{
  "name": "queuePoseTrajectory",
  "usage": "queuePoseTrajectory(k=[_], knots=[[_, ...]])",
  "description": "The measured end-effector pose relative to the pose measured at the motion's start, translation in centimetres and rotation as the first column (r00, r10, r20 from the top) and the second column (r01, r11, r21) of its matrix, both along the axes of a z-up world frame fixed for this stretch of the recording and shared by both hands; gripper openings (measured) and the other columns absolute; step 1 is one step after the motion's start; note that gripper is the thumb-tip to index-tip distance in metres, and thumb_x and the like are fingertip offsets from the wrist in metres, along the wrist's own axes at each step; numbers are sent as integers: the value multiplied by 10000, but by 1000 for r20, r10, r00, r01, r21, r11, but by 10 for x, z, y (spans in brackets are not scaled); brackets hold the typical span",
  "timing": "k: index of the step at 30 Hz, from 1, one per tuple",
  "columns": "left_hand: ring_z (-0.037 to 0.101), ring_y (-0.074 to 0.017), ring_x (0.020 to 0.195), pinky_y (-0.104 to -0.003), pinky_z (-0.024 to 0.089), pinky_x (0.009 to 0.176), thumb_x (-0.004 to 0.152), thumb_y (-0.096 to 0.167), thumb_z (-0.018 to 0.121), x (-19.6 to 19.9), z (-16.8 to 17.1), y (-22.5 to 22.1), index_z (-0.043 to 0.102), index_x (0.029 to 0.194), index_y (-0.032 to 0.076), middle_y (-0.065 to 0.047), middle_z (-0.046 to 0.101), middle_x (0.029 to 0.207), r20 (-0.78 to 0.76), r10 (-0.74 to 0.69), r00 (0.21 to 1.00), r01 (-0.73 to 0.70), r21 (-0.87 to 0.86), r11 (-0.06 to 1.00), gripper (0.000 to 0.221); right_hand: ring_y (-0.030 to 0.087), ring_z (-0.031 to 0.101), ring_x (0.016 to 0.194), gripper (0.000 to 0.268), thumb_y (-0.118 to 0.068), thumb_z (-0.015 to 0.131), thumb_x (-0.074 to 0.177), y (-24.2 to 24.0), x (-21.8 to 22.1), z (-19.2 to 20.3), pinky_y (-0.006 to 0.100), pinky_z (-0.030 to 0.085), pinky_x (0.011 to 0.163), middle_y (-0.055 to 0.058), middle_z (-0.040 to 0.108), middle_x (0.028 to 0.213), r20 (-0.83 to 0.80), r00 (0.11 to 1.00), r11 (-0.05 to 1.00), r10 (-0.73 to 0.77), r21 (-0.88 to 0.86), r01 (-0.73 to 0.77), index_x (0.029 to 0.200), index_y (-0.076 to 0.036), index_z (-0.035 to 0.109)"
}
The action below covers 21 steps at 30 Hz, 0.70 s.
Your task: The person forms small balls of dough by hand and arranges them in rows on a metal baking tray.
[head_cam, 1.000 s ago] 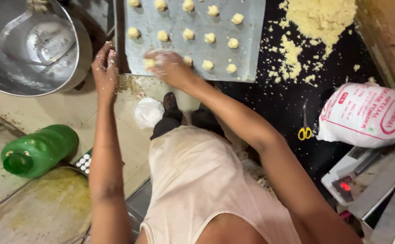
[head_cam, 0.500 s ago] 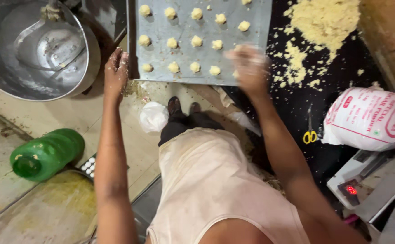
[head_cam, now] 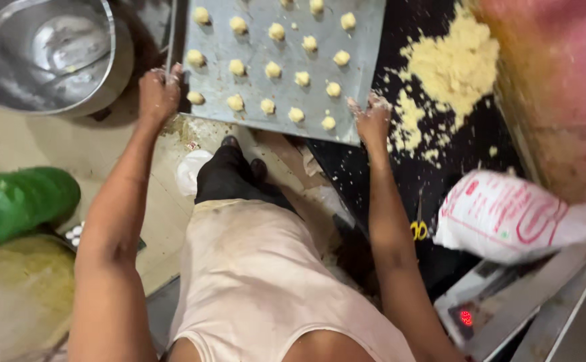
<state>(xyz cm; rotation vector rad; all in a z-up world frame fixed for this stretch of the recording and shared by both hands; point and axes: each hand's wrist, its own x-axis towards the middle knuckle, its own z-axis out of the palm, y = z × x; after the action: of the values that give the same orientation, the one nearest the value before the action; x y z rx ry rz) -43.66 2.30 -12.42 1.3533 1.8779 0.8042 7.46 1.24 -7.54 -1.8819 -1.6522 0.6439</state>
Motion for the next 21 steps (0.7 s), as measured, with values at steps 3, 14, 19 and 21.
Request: queuePoseTrajectory(k=[3, 14, 19, 21], knots=[[608, -495, 777, -518, 462, 708, 1088, 274, 656, -12, 2, -43, 683, 920, -90, -320, 654, 876, -16, 68, 998, -65, 140, 988, 402, 301, 704, 766, 200, -108, 713, 913, 17, -30, -5, 389, 542, 711, 201, 725, 895, 87, 996, 990, 31, 133, -43, 980, 81, 714], [560, -367, 787, -438, 437, 753, 1151, 150, 628, -227, -62, -226, 668, 1000, -94, -274, 648, 869, -168, 397, 902, -360, 214, 908, 289, 335, 674, 692, 179, -128, 690, 934, 66, -290, 8, 434, 518, 638, 198, 662, 784, -13, 928, 927, 372, 52, -371, 959, 48, 672], [597, -252, 808, -406, 485, 771, 1119, 92, 590, -341, -100, -248, 683, 1063, -103, -220, 674, 902, -20, 545, 838, -531, 199, 824, 223, 393, 666, 809, 154, -134, 681, 918, 124, -467, -111, 498, 530, 745, 193, 662, 859, 4, 863, 857, 505, 119, -502, 930, 14, 638], [651, -227, 875, -391, 518, 818, 1097, 76, 597, -388, -128, -232, 700, 1111, -115, -216, 700, 961, -97, 554, 827, -506, 298, 809, 218, 401, 652, 799, 171, -164, 663, 944, 159, -537, -171, 511, 515, 752, 194, 649, 835, 3, 835, 835, 551, -12, -551, 890, -2, 643]])
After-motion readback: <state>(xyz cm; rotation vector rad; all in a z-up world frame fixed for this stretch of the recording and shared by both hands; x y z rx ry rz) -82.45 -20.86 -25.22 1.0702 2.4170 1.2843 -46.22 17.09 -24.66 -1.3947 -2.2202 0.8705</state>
